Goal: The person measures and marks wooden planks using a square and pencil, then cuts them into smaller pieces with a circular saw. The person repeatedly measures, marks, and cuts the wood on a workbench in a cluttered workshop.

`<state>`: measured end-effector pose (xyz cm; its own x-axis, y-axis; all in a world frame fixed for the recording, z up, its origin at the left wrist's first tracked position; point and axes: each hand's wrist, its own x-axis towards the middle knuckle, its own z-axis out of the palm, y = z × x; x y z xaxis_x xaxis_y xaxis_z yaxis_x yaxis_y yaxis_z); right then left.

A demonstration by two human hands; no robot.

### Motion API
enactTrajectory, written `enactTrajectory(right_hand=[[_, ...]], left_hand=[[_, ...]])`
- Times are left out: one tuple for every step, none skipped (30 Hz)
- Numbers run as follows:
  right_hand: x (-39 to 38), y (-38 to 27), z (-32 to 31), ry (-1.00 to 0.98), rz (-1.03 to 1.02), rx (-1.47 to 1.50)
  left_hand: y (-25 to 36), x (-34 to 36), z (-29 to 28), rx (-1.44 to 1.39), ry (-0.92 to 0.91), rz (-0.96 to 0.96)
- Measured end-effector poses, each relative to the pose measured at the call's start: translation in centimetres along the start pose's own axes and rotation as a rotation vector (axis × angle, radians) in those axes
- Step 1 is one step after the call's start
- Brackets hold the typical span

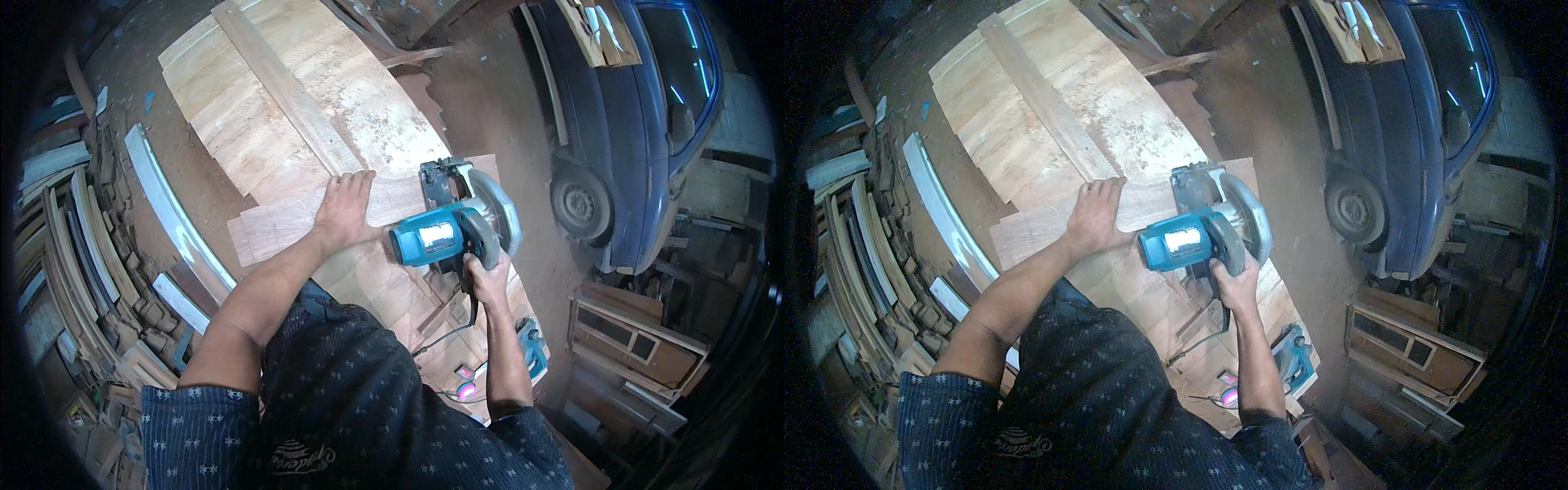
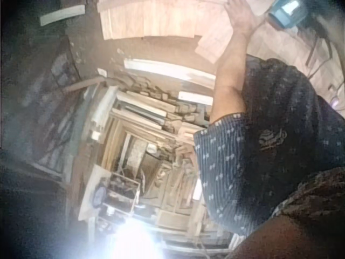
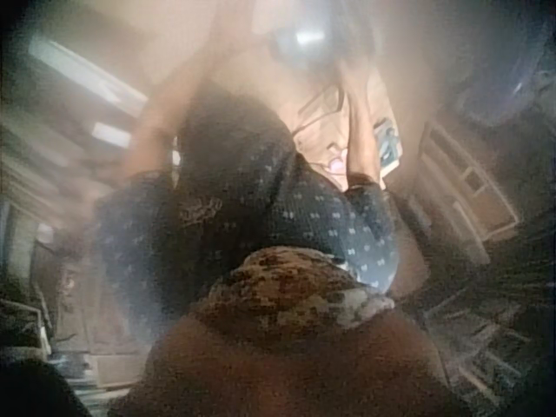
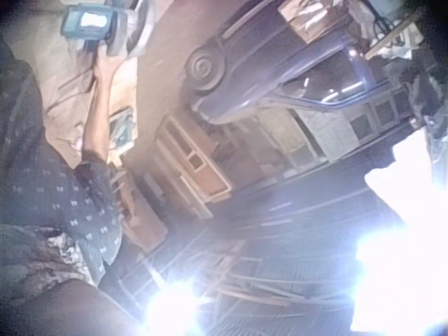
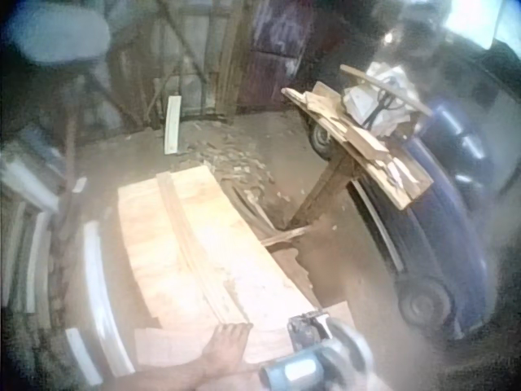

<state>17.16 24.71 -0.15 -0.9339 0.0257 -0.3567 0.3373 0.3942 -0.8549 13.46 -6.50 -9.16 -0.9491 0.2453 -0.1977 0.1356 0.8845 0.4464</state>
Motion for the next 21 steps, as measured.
enactTrajectory(right_hand=[[0.1, 0.0, 0.0, 0.0, -0.003, 0.005], [0.2, 0.0, 0.0, 0.0, -0.006, 0.011], [0.3, 0.0, -0.1, -0.006, -0.009, 0.003], [0.5, -0.1, -0.1, -0.012, -0.012, -0.006], [0.6, -0.2, -0.1, -0.01, -0.019, 0.003], [0.8, -0.4, 0.1, -0.008, -0.026, 0.014], [0.9, -0.6, 0.3, -0.006, -0.033, 0.024], [1.1, -0.9, 0.4, -0.007, -0.036, 0.023], [1.4, -1.1, 0.5, -0.009, -0.036, 0.023], [1.7, -1.3, 0.7, -0.011, -0.036, 0.023], [1.9, -1.5, 0.8, -0.01, -0.043, 0.025], [1.9, -1.6, 0.8, -0.009, -0.049, 0.027], [1.9, -1.6, 0.9, -0.008, -0.055, 0.028], [1.9, -1.6, 0.9, -0.009, -0.044, 0.024], [2.1, -1.5, 0.9, -0.01, -0.033, 0.021], [2.2, -1.4, 0.9, -0.012, -0.023, 0.018], [2.3, -1.4, 0.9, -0.01, -0.031, 0.013], [2.7, -1.5, 1.0, -0.011, -0.039, 0.009], [3.0, -1.6, 1.0, -0.012, -0.047, 0.005], [3.3, -1.7, 1.2, -0.012, -0.048, 0.008], [3.5, -1.8, 1.3, -0.011, -0.05, 0.011]], left_hand=[[0.0, 0.0, 0.0, 0.004, 0.001, 0.005], [0.1, -0.1, 0.0, 0.009, 0.002, 0.01], [0.1, -0.1, 0.0, 0.001, 0.011, 0.018], [0.0, -0.2, 0.0, -0.007, 0.02, 0.025], [0.1, -0.3, 0.1, -0.014, 0.028, 0.032], [0.0, -0.3, 0.3, -0.013, 0.036, 0.034], [0.0, -0.3, 0.4, -0.012, 0.043, 0.036], [-0.1, -0.3, 0.6, -0.011, 0.05, 0.038], [-0.1, -0.3, 0.6, -0.026, 0.055, 0.035], [-0.1, -0.2, 0.5, -0.04, 0.061, 0.033], [-0.1, -0.2, 0.5, -0.055, 0.066, 0.03], [-0.1, -0.3, 0.6, -0.054, 0.073, 0.037], [-0.2, -0.4, 0.8, -0.054, 0.08, 0.043], [-0.2, -0.5, 0.9, -0.053, 0.086, 0.05], [-0.2, -0.6, 1.0, -0.054, 0.086, 0.051], [-0.1, -0.6, 1.0, -0.055, 0.086, 0.052], [-0.1, -0.6, 1.0, -0.056, 0.086, 0.052], [0.0, -0.5, 0.8, -0.06, 0.072, 0.045], [0.0, -0.3, 0.6, -0.063, 0.058, 0.038], [0.1, -0.1, 0.4, -0.066, 0.043, 0.031], [0.1, -0.1, 0.1, -0.051, 0.02, 0.031]])
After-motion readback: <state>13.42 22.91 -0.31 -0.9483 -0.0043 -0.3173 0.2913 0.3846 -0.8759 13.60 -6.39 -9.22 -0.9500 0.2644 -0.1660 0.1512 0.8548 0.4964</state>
